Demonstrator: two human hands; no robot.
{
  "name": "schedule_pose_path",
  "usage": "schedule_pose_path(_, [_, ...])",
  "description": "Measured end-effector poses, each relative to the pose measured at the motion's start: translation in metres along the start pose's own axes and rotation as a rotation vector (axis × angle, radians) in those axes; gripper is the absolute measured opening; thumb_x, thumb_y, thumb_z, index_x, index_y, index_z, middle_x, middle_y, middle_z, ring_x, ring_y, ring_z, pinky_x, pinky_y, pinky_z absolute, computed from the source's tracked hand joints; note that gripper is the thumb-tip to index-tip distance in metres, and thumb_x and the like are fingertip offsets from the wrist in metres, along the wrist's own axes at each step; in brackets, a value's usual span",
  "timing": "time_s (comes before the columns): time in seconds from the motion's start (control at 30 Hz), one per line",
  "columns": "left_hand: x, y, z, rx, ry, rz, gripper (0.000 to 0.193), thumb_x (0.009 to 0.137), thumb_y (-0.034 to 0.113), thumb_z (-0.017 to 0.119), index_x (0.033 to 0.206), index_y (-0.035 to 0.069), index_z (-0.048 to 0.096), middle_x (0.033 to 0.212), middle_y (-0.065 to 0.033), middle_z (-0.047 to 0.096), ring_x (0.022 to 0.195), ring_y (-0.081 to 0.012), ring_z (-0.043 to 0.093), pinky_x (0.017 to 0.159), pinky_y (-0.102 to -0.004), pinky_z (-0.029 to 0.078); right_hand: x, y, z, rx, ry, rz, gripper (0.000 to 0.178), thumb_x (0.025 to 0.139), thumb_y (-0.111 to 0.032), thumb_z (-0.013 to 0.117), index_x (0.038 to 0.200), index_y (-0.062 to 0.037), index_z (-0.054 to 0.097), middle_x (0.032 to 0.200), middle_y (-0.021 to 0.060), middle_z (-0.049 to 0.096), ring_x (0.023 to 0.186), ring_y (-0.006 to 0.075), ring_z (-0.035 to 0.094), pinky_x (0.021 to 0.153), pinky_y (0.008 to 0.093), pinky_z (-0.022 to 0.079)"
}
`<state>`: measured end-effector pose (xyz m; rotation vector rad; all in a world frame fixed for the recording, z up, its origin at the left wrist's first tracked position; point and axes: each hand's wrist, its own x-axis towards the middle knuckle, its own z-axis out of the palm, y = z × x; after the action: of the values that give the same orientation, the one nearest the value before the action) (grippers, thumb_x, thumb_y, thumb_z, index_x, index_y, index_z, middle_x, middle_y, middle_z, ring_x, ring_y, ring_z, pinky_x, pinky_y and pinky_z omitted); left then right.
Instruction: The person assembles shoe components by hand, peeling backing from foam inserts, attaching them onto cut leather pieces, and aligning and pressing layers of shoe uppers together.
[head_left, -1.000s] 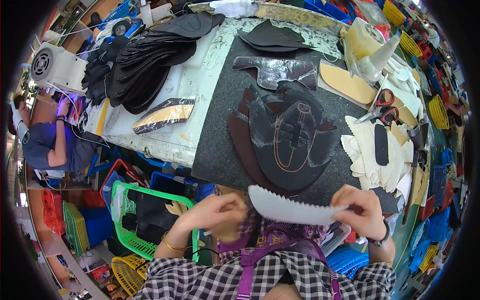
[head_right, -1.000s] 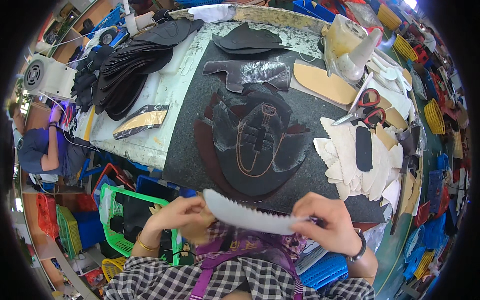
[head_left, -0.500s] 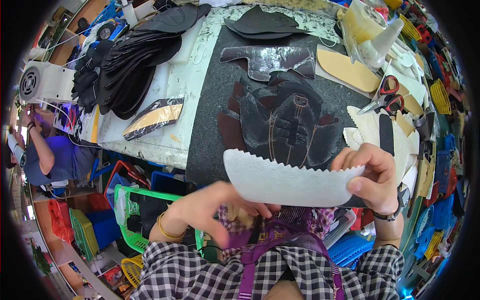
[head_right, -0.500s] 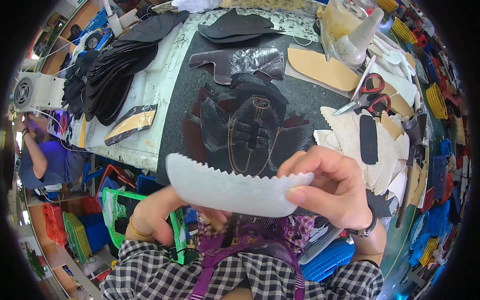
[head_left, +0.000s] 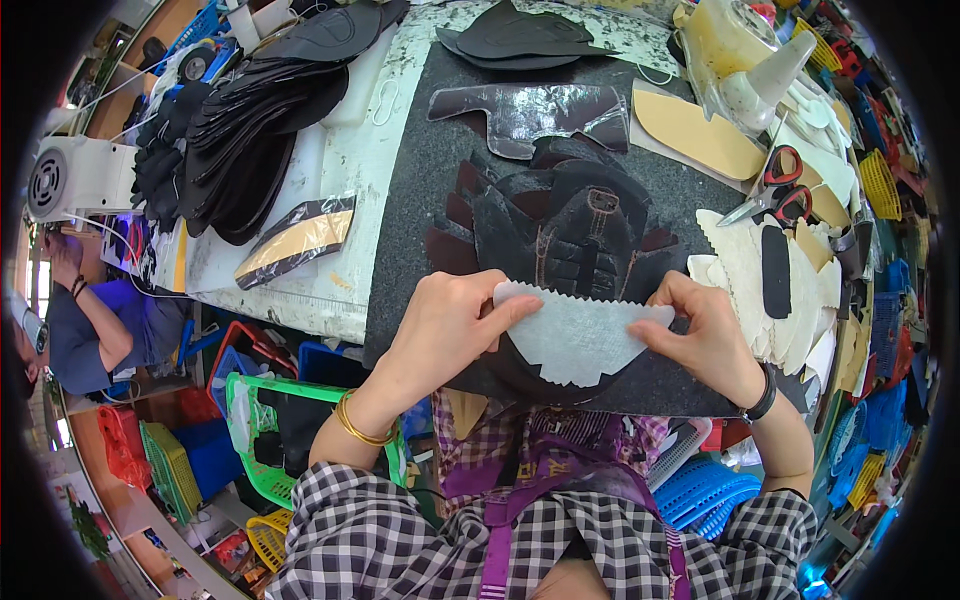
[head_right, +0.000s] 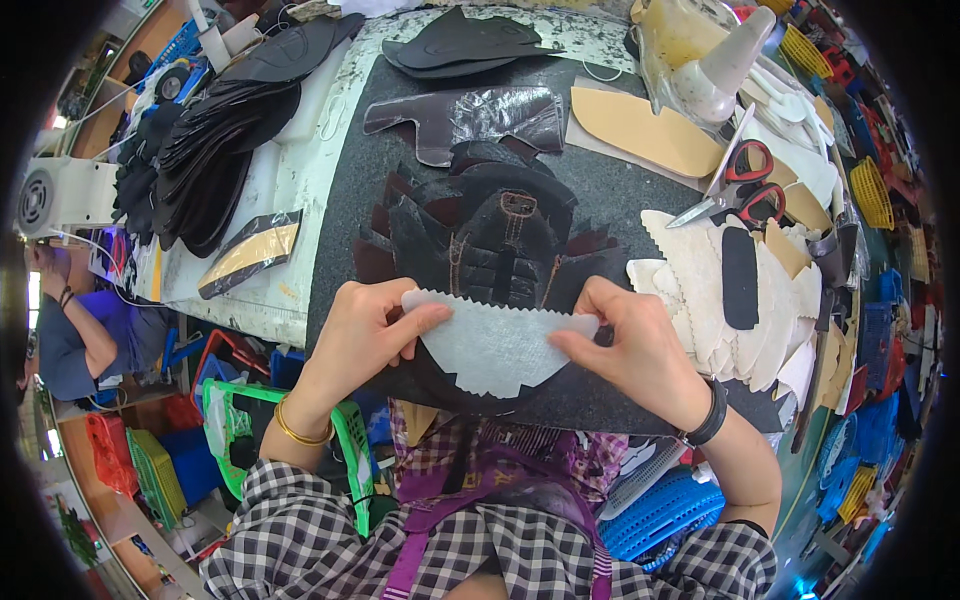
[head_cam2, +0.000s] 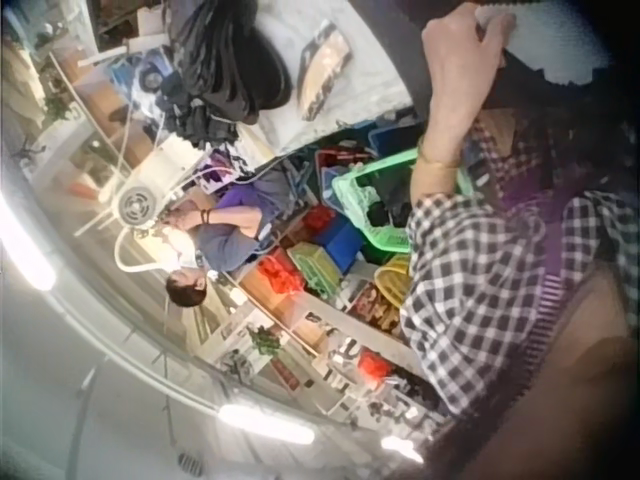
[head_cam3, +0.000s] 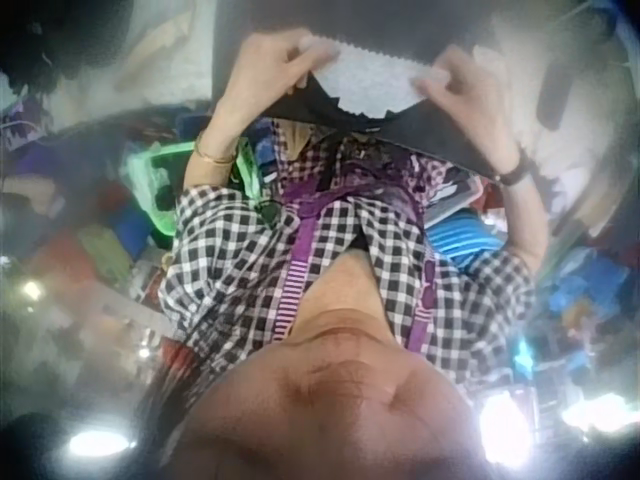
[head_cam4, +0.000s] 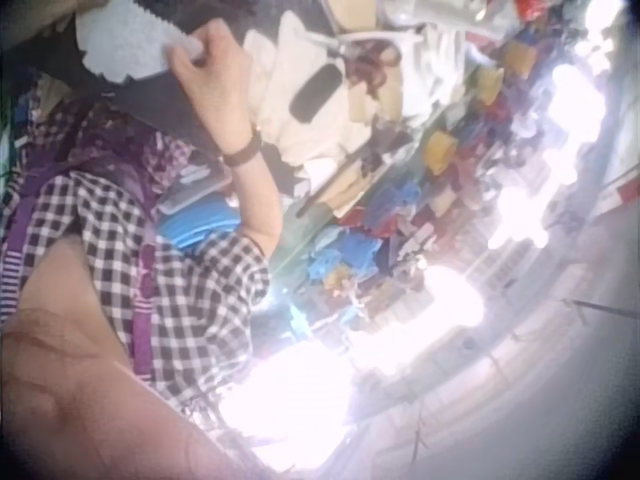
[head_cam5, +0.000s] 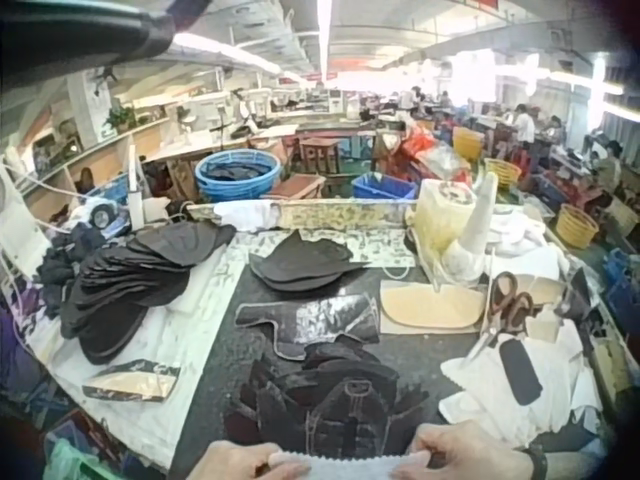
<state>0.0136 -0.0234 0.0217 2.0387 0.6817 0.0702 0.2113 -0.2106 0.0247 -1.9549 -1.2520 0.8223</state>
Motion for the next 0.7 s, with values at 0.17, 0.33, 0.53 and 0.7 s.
schedule_pose_path(0.17, [0.002,0.000,0.000,0.015,-0.011,0.041,0.029,0.087,0.023,0.068,0.071,0.000,0.063,0.050,-0.0048,0.058,0.042,-0.0088,0.056,0.040,-0.0222,0.041,-0.001,0.002,-0.004,-0.021,-0.032,-0.075,0.025,0.075,-0.016,0.076,0.077,-0.0001,0.057,0.068,0.0115,0.058,0.057,0.0222,0.058,0.053,0.0303,0.045])
schedule_pose_path(0.33, [-0.001,-0.001,0.005,0.575,0.252,0.312,0.036,0.078,0.034,0.076,0.074,0.005,0.054,0.049,-0.0079,0.054,0.043,-0.0234,0.057,0.043,-0.0329,0.043,-0.001,-0.010,-0.001,-0.471,-0.011,-0.308,0.029,0.076,-0.023,0.075,0.076,-0.0038,0.052,0.067,0.0098,0.054,0.068,0.0253,0.054,0.061,0.0356,0.043])
schedule_pose_path(0.53, [-0.007,0.010,0.008,0.642,0.025,0.801,0.029,0.076,0.013,0.059,0.104,0.016,0.062,0.085,-0.0002,0.048,0.077,-0.0164,0.049,0.064,-0.0273,0.038,0.020,-0.028,-0.011,-0.705,0.064,-0.381,0.025,0.078,-0.025,0.069,0.077,-0.0062,0.052,0.071,0.0090,0.055,0.071,0.0265,0.053,0.068,0.0372,0.042])
schedule_pose_path(0.7, [-0.006,0.000,0.001,0.559,-0.063,0.767,0.046,0.069,0.006,0.065,0.113,0.021,0.065,0.091,-0.0012,0.052,0.082,-0.0181,0.051,0.069,-0.0307,0.038,0.140,-0.020,-0.021,-0.377,0.356,-0.617,0.013,0.079,-0.014,0.067,0.086,-0.0052,0.062,0.079,0.0105,0.056,0.086,0.0313,0.057,0.076,0.0406,0.046])
